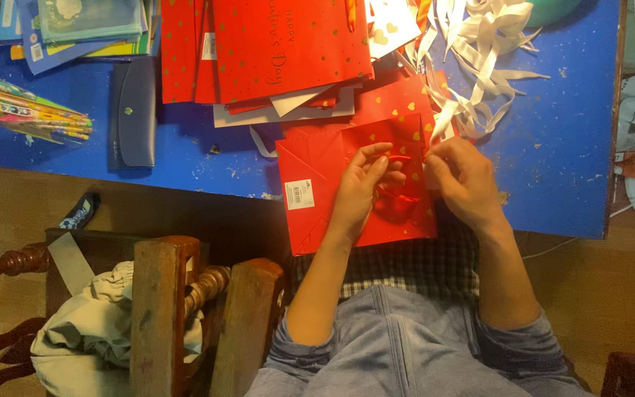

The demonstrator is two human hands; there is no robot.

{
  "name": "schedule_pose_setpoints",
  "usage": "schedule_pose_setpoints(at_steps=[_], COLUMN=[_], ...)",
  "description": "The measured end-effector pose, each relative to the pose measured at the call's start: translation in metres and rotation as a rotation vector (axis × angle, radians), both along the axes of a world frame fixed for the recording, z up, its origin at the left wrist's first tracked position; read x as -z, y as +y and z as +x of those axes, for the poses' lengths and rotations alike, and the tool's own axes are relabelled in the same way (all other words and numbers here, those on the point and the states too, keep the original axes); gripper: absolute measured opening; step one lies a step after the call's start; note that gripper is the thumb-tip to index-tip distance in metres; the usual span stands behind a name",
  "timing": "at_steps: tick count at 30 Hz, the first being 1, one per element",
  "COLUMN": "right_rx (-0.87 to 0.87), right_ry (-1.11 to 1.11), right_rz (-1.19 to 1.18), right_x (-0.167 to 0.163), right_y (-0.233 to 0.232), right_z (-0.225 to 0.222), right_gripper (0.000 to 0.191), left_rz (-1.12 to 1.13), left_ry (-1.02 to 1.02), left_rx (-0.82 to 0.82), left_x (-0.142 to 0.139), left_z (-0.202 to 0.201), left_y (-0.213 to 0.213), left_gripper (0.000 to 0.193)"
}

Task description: The person ties red ribbons onto the handles of red gift bags. They repeatedly thread the ribbon through the handle, pull it taut, and tie a knot to secure it. The person works on multiple bags in succession, stacking completed bags on the table.

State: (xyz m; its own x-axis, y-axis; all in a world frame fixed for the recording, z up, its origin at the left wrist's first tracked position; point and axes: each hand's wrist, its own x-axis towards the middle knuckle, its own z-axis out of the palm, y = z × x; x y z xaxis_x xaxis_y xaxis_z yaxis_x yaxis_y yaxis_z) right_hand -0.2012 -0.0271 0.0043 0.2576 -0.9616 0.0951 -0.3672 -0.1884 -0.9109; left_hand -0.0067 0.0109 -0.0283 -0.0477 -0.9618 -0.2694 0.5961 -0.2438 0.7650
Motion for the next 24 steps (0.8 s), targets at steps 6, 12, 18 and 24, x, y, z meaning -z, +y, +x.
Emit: schedule_pose_setpoints(at_steps=[6,12,18,24], right_rx=[0.135,0.263,0.248,0.228], right_ry=[-0.335,-0.613,-0.636,-0.628], right_rz=[0.203,0.310,0.304,0.288], right_x=[0.019,0.034,0.044,0.048], right_y=[-0.006,-0.009,-0.009,-0.009], right_z=[0.000,-0.007,-0.011,-0.010], right_gripper=[0.018,0.015,0.014,0.014], left_rz=[0.012,-0.081,-0.257,-0.431], left_ry=[-0.087,-0.129,-0.819,-1.287], left_rx=[0.044,0.037,-0.083,-0.242], left_x=[-0.003,0.001,-0.024,-0.045], left_z=[-0.003,-0.009,-0.025,-0.021], left_y=[0.001,0.001,0.007,0.017], left_gripper=[0.036,0.042,0.045,0.045])
